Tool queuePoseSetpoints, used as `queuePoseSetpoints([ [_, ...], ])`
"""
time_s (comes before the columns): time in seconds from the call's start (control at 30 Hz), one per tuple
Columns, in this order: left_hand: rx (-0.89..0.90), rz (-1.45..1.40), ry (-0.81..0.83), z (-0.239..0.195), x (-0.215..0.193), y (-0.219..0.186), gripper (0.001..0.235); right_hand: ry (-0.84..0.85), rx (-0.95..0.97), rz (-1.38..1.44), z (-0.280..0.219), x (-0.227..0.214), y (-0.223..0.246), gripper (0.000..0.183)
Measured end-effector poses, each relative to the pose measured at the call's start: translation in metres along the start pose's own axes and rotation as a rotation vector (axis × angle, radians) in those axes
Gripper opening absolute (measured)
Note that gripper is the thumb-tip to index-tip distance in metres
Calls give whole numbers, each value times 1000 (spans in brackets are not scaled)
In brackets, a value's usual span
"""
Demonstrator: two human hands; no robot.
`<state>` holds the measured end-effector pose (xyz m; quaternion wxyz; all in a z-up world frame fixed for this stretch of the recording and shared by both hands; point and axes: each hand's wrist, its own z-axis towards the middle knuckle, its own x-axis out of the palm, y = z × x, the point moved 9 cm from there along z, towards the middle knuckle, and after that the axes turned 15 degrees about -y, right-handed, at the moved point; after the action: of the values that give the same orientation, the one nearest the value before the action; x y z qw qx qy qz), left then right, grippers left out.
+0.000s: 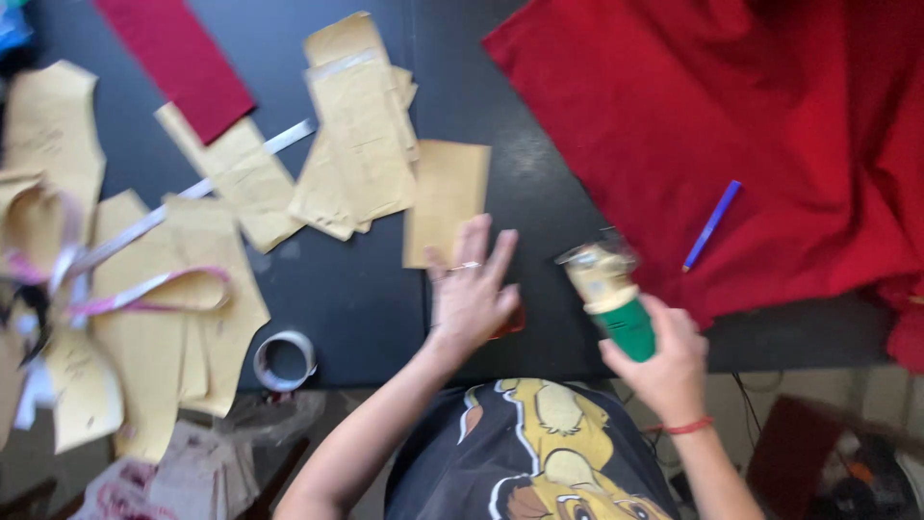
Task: Marking fabric with a pen using paper patterns and cutting it with an electric rotary cutter
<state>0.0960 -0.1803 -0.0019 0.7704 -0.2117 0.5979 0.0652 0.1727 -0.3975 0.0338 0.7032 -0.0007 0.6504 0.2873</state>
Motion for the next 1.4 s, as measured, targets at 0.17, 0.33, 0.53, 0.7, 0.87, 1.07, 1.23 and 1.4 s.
queuePoseSetpoints([
  [0.17, -1, -17, 25, -20, -11, 48, 75, 52, -73, 36, -4, 22, 60, 70],
  [0.33, -70, -78, 15, -23, -25, 72, 80, 34, -139, 56, 7, 51, 97, 70],
  [0.53, -50, -220, -423, 3, -80, 29, 51, -2, 25, 207, 78, 29, 10, 11],
  [0.7, -127, -920, -89, 20, -53, -74, 18, 331, 338, -278, 129, 39, -129, 56],
  [0.87, -1250, -1532, 475, -46, 42, -149, 77, 459, 344, 164, 141, 36, -119, 35],
  [1.07, -1789, -1452, 463, -53, 72, -196, 70, 325, 112, -118, 154, -81, -199, 24],
  [1.23, -1332, -1263, 345, -26, 116, -213, 32, 360, 18, -363, 144, -96, -259, 40],
  [1.4, -1209, -1044, 377, 6, 65, -233, 47, 304, 39, -354, 164, -97, -265, 85],
])
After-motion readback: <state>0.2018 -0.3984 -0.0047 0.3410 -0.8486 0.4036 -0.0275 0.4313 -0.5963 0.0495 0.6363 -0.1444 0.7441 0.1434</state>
